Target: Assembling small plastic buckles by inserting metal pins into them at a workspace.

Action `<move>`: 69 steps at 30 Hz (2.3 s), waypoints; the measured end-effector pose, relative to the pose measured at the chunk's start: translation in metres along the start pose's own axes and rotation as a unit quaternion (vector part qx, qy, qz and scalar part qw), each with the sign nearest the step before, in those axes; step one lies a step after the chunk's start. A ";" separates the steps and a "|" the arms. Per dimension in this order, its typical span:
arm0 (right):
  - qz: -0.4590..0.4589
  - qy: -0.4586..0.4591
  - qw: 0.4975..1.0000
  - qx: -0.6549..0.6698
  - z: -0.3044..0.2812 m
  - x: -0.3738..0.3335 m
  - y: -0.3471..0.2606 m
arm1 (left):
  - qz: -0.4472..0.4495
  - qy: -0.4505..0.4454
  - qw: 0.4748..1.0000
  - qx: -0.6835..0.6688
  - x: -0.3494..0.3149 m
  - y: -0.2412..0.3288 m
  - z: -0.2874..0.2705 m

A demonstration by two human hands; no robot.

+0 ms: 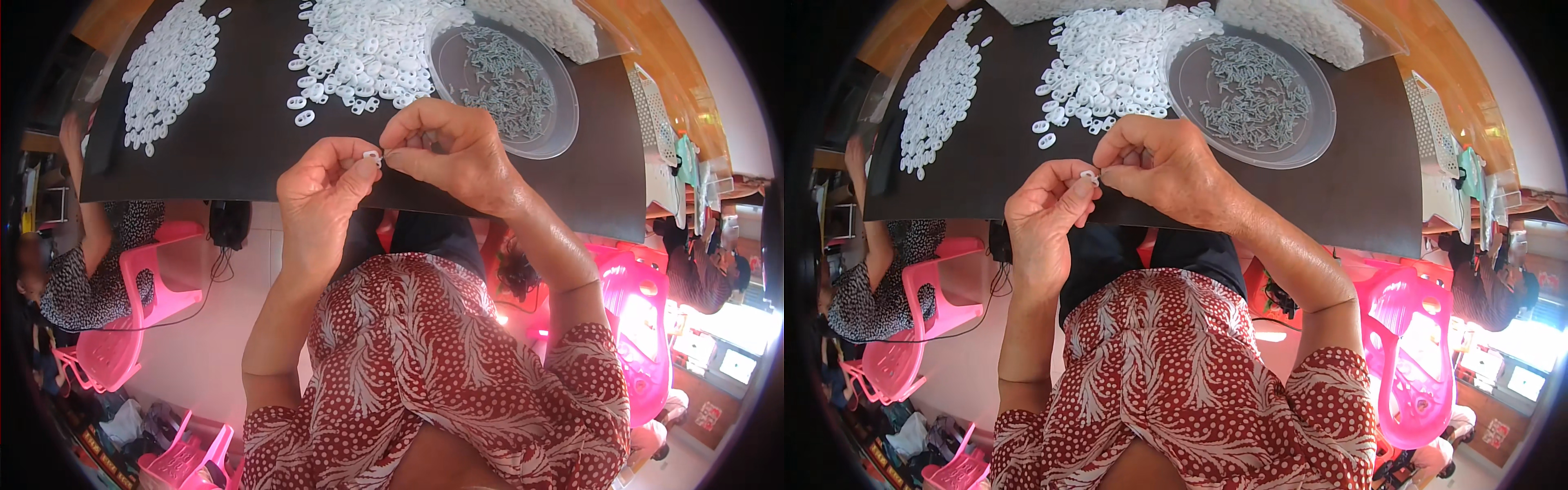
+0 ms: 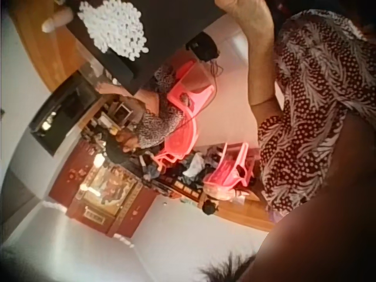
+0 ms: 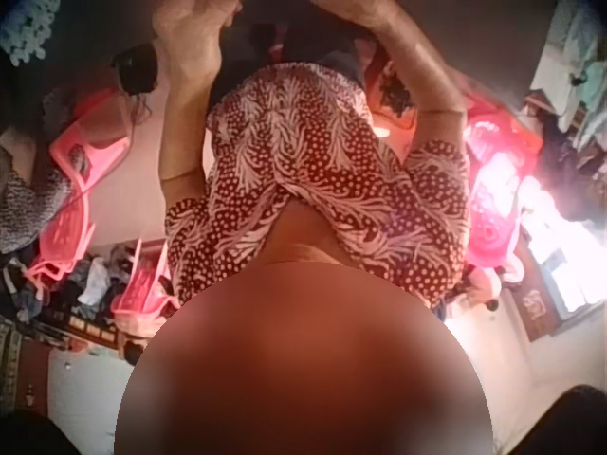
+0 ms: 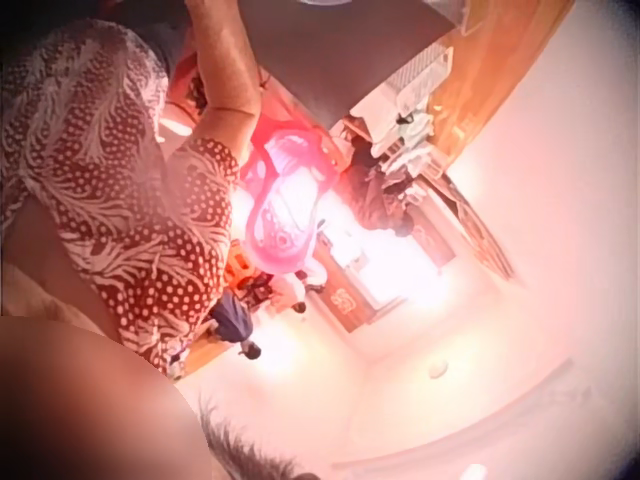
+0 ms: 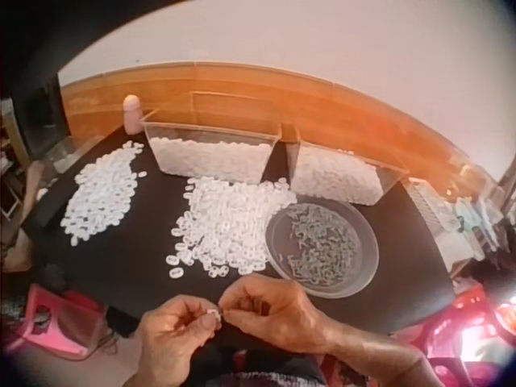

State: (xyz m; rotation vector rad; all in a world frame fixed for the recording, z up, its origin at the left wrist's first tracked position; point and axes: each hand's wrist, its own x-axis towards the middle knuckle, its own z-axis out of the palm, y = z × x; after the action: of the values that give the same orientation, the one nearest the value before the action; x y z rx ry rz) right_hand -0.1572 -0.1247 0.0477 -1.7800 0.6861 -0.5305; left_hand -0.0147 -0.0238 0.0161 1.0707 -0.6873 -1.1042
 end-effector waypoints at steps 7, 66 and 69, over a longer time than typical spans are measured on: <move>0.024 -0.004 1.000 0.012 0.003 -0.002 0.001 | 0.021 -0.006 1.000 0.018 -0.003 -0.004 0.000; -0.031 0.015 0.999 -0.002 0.028 -0.003 0.014 | 0.032 0.040 0.999 -0.006 -0.013 -0.008 -0.006; -0.073 0.049 0.996 0.007 0.033 -0.005 0.020 | 0.023 0.047 0.999 0.001 -0.013 -0.008 -0.006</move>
State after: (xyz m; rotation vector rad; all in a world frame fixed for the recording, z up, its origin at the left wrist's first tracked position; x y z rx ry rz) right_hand -0.1424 -0.1029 0.0189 -1.8102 0.6204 -0.7238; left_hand -0.0166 -0.0097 0.0069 1.0958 -0.6347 -1.0088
